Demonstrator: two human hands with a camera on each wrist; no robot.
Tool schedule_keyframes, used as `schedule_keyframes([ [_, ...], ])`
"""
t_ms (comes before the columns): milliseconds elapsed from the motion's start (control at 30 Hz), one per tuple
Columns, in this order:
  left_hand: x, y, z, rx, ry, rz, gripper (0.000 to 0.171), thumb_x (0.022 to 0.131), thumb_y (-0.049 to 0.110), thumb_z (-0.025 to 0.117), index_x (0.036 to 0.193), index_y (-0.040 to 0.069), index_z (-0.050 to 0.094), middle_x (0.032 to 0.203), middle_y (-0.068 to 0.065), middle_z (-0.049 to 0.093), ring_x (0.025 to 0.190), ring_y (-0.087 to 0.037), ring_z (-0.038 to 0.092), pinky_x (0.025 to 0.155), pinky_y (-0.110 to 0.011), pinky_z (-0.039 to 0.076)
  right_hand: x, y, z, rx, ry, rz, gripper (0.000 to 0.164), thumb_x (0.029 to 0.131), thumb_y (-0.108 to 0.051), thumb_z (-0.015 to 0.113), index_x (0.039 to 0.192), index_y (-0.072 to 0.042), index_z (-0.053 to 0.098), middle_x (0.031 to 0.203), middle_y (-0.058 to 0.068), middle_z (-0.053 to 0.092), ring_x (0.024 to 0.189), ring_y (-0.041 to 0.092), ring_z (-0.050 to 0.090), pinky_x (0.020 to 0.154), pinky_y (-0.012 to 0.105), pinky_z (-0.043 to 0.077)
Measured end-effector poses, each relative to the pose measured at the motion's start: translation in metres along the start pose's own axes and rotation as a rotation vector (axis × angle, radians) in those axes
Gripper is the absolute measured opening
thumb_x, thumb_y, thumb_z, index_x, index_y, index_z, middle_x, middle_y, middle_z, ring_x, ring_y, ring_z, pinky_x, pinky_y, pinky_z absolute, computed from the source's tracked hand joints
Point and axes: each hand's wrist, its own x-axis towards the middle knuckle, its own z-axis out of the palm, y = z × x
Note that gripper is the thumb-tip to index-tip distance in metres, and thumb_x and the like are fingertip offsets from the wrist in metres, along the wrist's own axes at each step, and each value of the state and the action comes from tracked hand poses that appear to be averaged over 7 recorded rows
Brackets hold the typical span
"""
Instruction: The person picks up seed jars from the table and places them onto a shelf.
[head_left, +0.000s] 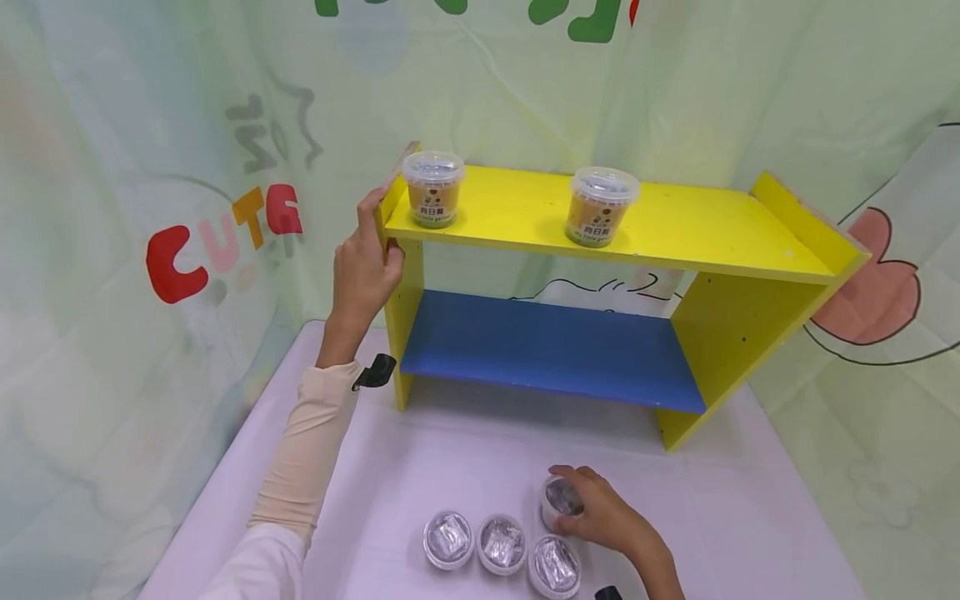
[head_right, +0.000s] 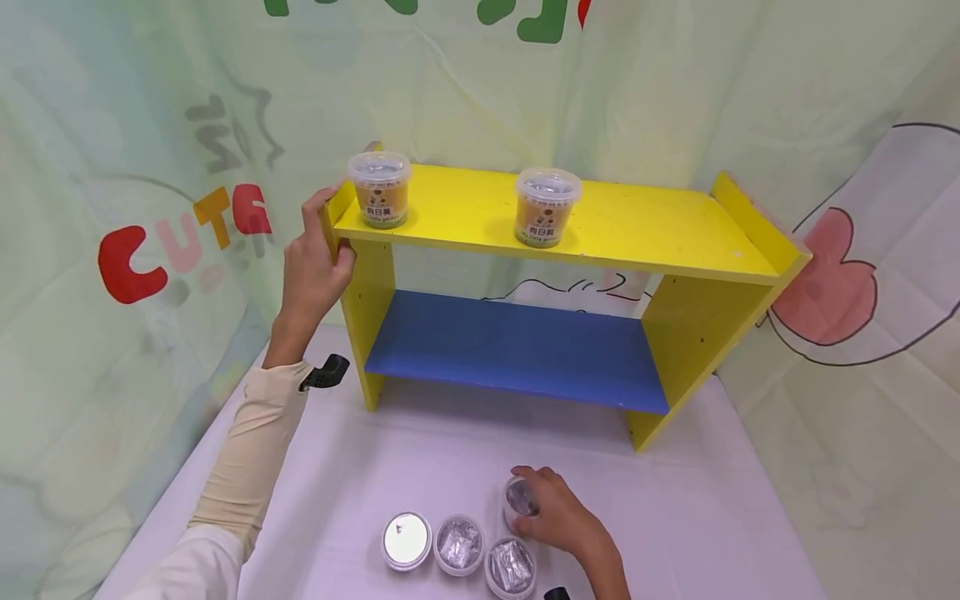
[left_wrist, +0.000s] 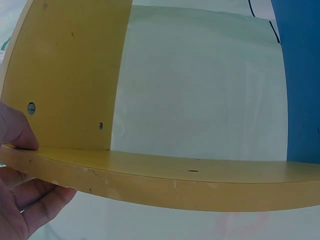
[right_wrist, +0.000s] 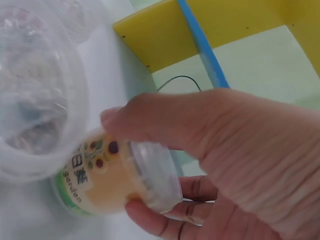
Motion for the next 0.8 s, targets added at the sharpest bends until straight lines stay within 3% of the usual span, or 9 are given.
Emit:
schedule_keyframes([
  [233, -0.001, 0.001, 0.0, 0.002, 0.015, -0.003, 0.061, 0.091, 0.008, 0.057, 0.144, 0.017, 0.028, 0.079, -0.016, 0.056, 0.054, -0.03, 0.05, 0.056, -0.038, 0.048, 0.002, 0.003, -0.015, -0.041, 0.131, 0.006, 0.063, 0.077, -0.025, 0.077, 0.131, -0.002, 0.054, 0.12, 0.016, 0.062, 0.098, 0.021, 0.059, 0.077, 0.033, 0.05],
  [500, 0.0, 0.002, 0.0, -0.003, 0.013, -0.002, 0.062, 0.09, 0.007, 0.057, 0.144, 0.017, 0.027, 0.077, -0.016, 0.054, 0.054, -0.031, 0.05, 0.055, -0.036, 0.045, 0.003, -0.001, -0.035, -0.03, 0.203, -0.015, 0.059, 0.08, -0.026, 0.075, 0.132, -0.004, 0.057, 0.121, 0.02, 0.06, 0.095, 0.021, 0.058, 0.069, 0.028, 0.05],
  [733, 0.0, 0.001, 0.0, -0.002, 0.016, 0.0, 0.061, 0.091, 0.008, 0.057, 0.144, 0.017, 0.028, 0.079, -0.016, 0.055, 0.055, -0.031, 0.05, 0.056, -0.036, 0.045, 0.009, -0.01, -0.051, 0.022, 0.238, -0.021, 0.061, 0.083, -0.027, 0.071, 0.134, 0.0, 0.052, 0.121, 0.019, 0.062, 0.103, 0.029, 0.061, 0.077, 0.041, 0.054],
  [800, -0.001, 0.001, 0.0, -0.004, 0.012, 0.001, 0.06, 0.091, 0.009, 0.056, 0.144, 0.017, 0.028, 0.079, -0.017, 0.055, 0.055, -0.031, 0.05, 0.056, -0.037, 0.046, 0.011, -0.013, -0.057, 0.037, 0.241, 0.0, 0.063, 0.084, -0.028, 0.071, 0.136, 0.0, 0.049, 0.123, 0.019, 0.061, 0.102, 0.029, 0.061, 0.076, 0.04, 0.055],
])
